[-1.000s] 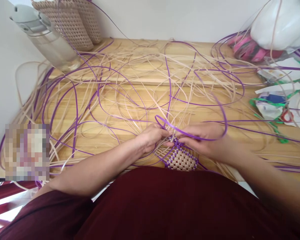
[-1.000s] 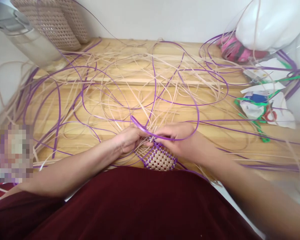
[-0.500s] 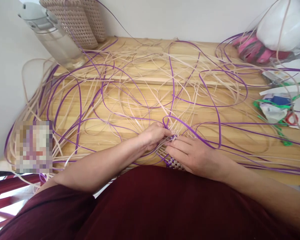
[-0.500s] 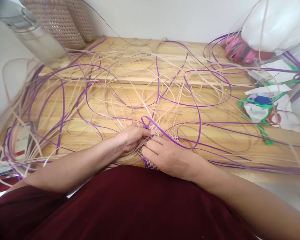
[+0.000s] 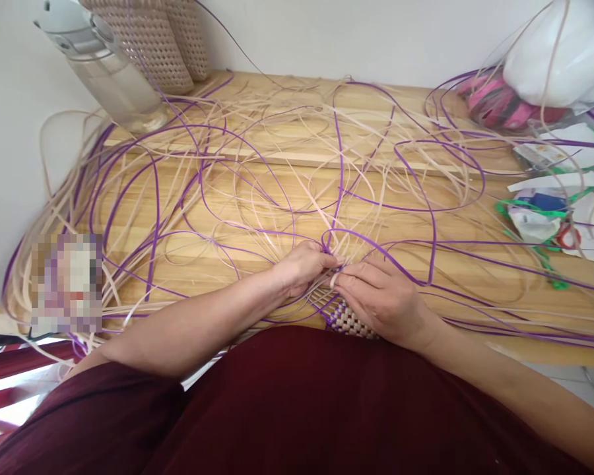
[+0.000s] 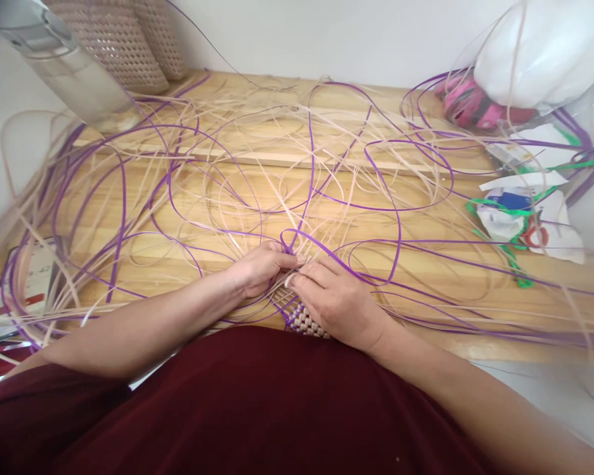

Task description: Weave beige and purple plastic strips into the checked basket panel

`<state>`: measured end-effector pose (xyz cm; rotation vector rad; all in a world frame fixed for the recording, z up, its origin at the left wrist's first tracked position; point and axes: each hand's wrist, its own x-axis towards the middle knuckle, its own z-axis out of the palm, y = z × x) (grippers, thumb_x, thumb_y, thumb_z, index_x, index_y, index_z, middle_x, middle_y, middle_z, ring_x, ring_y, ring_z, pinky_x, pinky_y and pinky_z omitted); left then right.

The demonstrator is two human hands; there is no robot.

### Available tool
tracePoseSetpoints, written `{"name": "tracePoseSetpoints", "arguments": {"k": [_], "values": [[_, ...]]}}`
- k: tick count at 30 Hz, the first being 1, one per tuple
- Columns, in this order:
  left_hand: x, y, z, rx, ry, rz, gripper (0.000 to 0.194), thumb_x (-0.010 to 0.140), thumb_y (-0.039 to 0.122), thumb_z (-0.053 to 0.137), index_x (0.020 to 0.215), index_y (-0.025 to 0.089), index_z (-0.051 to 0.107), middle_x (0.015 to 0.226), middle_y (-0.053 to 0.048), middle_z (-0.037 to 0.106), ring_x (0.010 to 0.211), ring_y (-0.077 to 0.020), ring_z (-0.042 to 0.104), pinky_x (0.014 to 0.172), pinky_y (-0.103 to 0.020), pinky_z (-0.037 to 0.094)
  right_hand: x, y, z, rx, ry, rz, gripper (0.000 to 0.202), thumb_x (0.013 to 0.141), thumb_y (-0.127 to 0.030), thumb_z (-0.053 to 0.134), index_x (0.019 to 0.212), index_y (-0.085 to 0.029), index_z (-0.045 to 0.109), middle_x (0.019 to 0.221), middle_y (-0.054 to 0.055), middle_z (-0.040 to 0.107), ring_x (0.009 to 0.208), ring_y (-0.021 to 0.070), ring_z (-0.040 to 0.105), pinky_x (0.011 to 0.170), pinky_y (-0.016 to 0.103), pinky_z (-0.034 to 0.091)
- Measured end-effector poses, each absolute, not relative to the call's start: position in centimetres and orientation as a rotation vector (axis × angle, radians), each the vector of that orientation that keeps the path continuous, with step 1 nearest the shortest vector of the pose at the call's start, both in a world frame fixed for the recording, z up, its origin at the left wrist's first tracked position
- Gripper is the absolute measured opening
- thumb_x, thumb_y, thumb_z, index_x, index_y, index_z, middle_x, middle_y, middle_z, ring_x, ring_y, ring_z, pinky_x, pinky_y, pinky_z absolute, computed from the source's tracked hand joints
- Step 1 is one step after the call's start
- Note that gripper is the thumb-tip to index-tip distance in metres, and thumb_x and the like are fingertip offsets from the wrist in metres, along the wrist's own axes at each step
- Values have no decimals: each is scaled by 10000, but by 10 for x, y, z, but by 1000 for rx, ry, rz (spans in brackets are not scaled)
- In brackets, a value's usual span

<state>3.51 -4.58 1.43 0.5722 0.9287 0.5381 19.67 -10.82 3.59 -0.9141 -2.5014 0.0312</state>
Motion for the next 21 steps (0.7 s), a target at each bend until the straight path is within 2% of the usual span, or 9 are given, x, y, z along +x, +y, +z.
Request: {"name": "tracePoseSetpoints", "arguments": {"k": [4, 7, 10, 12, 15, 17, 21], "values": [[36, -48, 16, 593, 977, 513, 154, 675, 105, 752, 571, 96, 639, 549, -47, 637, 474, -129, 593, 495, -230, 491, 192, -118, 40, -797, -2518, 396, 173, 904, -157, 559, 739, -182, 602, 723, 34, 618, 743, 154, 574, 754, 313, 503], [34, -47, 15, 611, 946, 524, 167, 643, 143, 810, 596, 91, 658, 571, -48, 650, 504, -125, 607, 529, -227, 505, 192, -124, 40, -818, -2546, 549, 176, 921, -170, 544, 758, -181, 608, 742, 32, 613, 766, 147, 579, 788, 305, 512], [32, -45, 15, 611, 917, 503, 186, 643, 197, 824, 636, 88, 674, 618, -69, 677, 550, -138, 633, 570, -242, 525, 193, -122, 35, -866, -2411, 498, 73, 896, -141, 594, 911, -185, 650, 926, 50, 680, 929, 159, 621, 934, 328, 506], [30, -45, 15, 629, 879, 504, 214, 638, 237, 835, 690, 88, 691, 666, -76, 693, 594, -145, 649, 598, -248, 532, 195, -120, 30, -873, -2337, 455, 125, 873, -113, 624, 965, -192, 654, 977, 44, 701, 959, 158, 632, 974, 342, 498], [29, -47, 15, 709, 837, 531, 269, 594, 231, 858, 764, 87, 708, 737, -73, 709, 652, -145, 661, 640, -250, 538, 196, -120, 25, -885, -2325, 458, 145, 871, -95, 616, 956, -204, 662, 957, 33, 715, 920, 152, 647, 928, 337, 519], [30, -49, 13, 756, 863, 563, 271, 566, 211, 863, 746, 88, 703, 730, -60, 702, 639, -136, 648, 629, -246, 531, 195, -122, 26, -893, -2321, 429, 132, 870, -104, 613, 934, -205, 669, 956, 35, 722, 912, 155, 653, 909, 334, 523], [33, -53, 10, 911, 964, 655, 158, 609, 191, 807, 664, 100, 690, 643, -19, 655, 565, -106, 576, 560, -221, 475, 185, -127, 30, -1019, -2306, 461, 95, 877, -149, 600, 834, -199, 668, 812, 20, 711, 778, 150, 638, 793, 310, 515]]}}
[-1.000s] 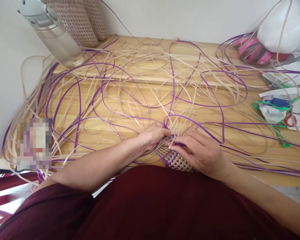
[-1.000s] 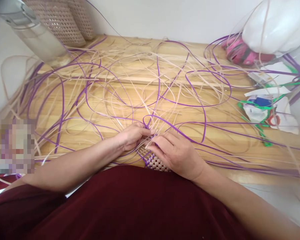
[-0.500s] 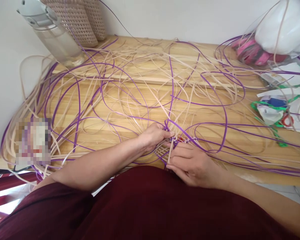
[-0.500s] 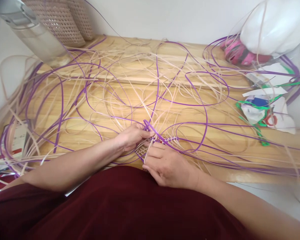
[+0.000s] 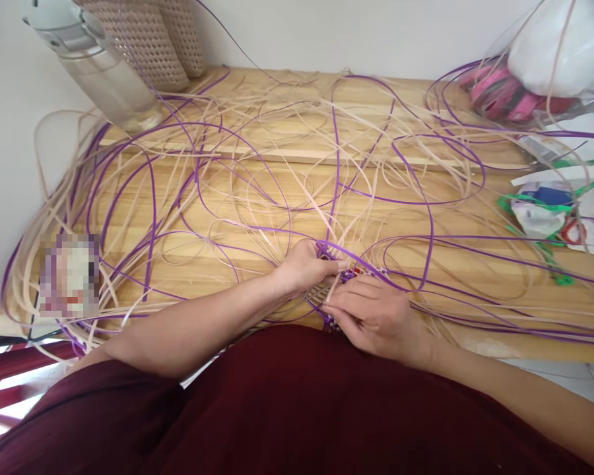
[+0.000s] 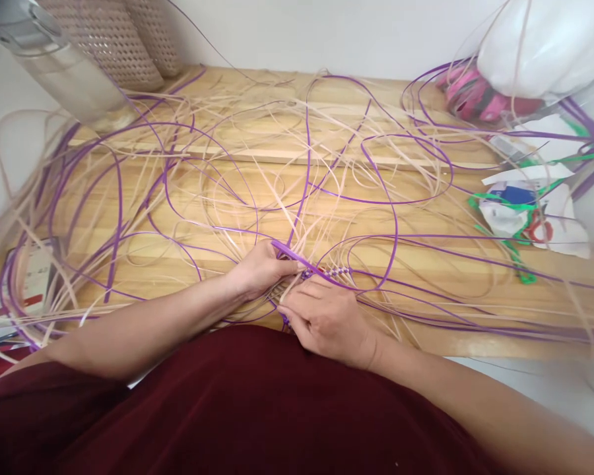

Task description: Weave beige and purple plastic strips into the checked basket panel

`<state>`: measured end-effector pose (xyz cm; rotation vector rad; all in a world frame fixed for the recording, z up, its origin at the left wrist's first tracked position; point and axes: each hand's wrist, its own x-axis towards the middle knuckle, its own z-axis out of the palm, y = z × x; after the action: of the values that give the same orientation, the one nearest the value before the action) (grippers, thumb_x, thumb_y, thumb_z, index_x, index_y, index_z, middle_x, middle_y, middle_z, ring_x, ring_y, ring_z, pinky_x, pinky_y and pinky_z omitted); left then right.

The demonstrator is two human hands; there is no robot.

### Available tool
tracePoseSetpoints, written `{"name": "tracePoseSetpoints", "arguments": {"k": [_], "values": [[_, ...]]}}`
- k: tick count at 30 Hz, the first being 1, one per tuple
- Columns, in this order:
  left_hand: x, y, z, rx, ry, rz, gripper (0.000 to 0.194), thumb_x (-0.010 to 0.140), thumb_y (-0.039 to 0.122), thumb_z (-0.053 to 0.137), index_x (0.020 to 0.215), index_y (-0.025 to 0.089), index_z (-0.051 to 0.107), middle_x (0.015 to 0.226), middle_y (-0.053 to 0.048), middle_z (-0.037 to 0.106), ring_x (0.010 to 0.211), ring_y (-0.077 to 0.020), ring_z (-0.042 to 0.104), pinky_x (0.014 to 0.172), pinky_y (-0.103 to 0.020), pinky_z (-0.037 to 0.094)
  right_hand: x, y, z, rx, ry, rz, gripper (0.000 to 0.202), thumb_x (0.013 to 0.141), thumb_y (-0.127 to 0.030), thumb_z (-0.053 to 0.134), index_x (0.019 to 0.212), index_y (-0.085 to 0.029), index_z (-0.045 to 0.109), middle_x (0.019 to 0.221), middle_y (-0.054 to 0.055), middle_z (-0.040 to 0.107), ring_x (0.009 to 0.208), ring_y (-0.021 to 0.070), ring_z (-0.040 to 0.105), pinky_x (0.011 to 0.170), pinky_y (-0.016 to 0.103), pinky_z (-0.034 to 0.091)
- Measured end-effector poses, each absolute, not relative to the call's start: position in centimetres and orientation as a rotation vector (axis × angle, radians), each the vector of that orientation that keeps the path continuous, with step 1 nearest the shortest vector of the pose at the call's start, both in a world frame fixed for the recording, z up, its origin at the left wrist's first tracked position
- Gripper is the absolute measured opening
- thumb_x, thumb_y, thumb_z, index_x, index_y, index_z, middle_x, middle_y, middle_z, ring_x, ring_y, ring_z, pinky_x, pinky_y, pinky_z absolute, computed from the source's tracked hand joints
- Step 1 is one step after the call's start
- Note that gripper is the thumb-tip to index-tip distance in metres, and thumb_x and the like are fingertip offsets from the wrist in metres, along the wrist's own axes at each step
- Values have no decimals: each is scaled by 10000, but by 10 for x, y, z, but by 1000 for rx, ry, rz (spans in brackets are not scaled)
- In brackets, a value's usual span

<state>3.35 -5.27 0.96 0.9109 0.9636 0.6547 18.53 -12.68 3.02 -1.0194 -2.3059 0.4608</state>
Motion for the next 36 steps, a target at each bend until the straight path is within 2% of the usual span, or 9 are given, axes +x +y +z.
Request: {"name": "tracePoseSetpoints", "arguments": {"k": [6, 11, 15, 21, 23, 27, 30, 34, 36], "values": [[30, -52, 4, 1200, 1046, 627, 101, 662, 190, 751, 625, 117, 693, 583, 3, 620, 554, -103, 541, 525, -205, 407, 173, -125, 26, -1137, -2137, 851, 162, 902, -207, 577, 753, -188, 636, 731, 14, 669, 703, 125, 587, 704, 263, 475], [31, -49, 8, 915, 884, 586, 173, 685, 261, 773, 678, 106, 696, 639, -23, 662, 560, -103, 581, 565, -215, 470, 195, -118, 38, -1029, -2144, 932, 124, 932, -210, 561, 872, -195, 669, 816, 13, 693, 762, 125, 618, 769, 260, 489], [32, -48, 12, 788, 861, 566, 300, 643, 340, 835, 737, 87, 705, 730, -62, 699, 626, -122, 628, 631, -241, 527, 221, -94, 52, -1291, -2180, 612, 186, 967, -218, 493, 1008, -205, 674, 990, 50, 710, 895, 168, 647, 802, 287, 490], [30, -47, 12, 859, 842, 570, 388, 627, 349, 858, 881, 89, 721, 861, -81, 711, 746, -148, 654, 662, -259, 557, 233, -64, 44, -1266, -2499, 450, 178, 963, -262, 507, 959, -190, 670, 896, 57, 683, 789, 176, 609, 691, 285, 435], [31, -48, 11, 889, 850, 566, 385, 614, 327, 866, 871, 79, 721, 836, -76, 705, 715, -137, 645, 653, -255, 555, 230, -64, 43, -1213, -2553, 349, 199, 973, -275, 489, 960, -187, 668, 884, 63, 664, 772, 174, 584, 681, 286, 415], [32, -48, 11, 876, 867, 569, 267, 638, 268, 838, 789, 79, 726, 734, -57, 696, 629, -121, 631, 613, -240, 538, 241, -55, 49, -1115, -2741, 145, 322, 1006, -331, 417, 809, -179, 621, 777, 61, 585, 674, 156, 495, 620, 285, 360], [33, -48, 11, 864, 902, 557, 216, 643, 250, 827, 707, 73, 720, 648, -54, 675, 545, -111, 605, 570, -240, 532, 282, -26, 53, -1161, -2788, 16, 406, 1010, -433, 375, 772, -197, 604, 774, 74, 585, 722, 170, 497, 656, 297, 358], [34, -47, 11, 786, 965, 570, 237, 570, 203, 873, 697, 78, 717, 711, -65, 697, 624, -134, 650, 601, -250, 572, 352, 12, 51, -1427, -2568, -151, 482, 959, -574, 386, 678, -220, 553, 678, 77, 572, 691, 171, 487, 636, 310, 320], [34, -47, 11, 771, 936, 574, 211, 585, 172, 862, 707, 76, 720, 729, -67, 703, 658, -136, 665, 623, -242, 581, 369, 15, 47, -1507, -2535, -183, 475, 950, -563, 403, 660, -218, 552, 657, 74, 567, 651, 168, 473, 615, 310, 305]]}}
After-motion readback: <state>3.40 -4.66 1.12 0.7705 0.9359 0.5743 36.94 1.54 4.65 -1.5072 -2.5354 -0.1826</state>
